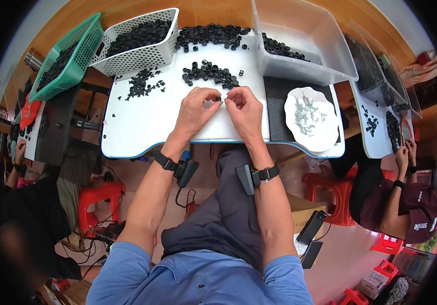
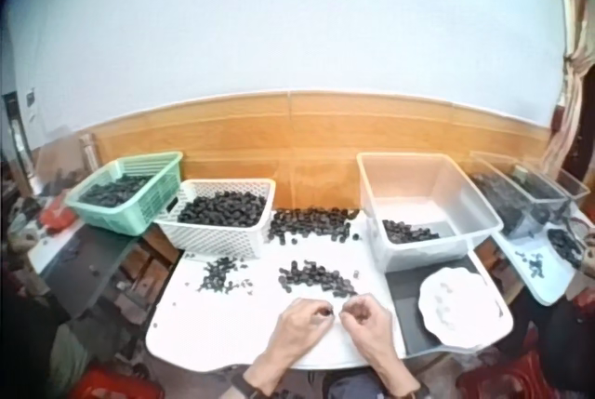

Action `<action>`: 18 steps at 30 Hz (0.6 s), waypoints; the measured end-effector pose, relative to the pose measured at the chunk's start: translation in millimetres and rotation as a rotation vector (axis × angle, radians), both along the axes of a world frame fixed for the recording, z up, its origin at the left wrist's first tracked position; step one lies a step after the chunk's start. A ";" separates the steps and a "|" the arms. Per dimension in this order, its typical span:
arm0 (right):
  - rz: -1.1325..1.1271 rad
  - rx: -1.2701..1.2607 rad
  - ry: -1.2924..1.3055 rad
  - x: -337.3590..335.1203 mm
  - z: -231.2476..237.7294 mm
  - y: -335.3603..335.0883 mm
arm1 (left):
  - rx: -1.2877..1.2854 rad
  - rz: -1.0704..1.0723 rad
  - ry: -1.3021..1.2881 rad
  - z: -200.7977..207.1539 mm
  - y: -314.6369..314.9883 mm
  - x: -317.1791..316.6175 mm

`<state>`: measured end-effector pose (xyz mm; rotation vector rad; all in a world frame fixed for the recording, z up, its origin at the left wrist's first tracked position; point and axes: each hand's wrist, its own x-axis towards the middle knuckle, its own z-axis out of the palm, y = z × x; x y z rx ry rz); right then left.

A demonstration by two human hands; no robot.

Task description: Assembling small black plastic components by hand at a workstation.

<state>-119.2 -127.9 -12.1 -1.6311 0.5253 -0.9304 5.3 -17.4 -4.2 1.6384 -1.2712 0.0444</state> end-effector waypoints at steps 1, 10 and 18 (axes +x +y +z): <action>-0.003 0.004 0.000 0.9 -1.0 -0.4 | -0.006 -0.003 -0.013 -0.6 -0.5 0.7; -0.023 -0.071 0.049 0.1 -0.7 -0.7 | 0.008 -0.034 -0.015 -0.1 -0.5 -1.3; 0.012 -0.143 0.069 0.3 0.9 2.9 | 0.015 -0.061 -0.077 -2.2 -0.3 -0.3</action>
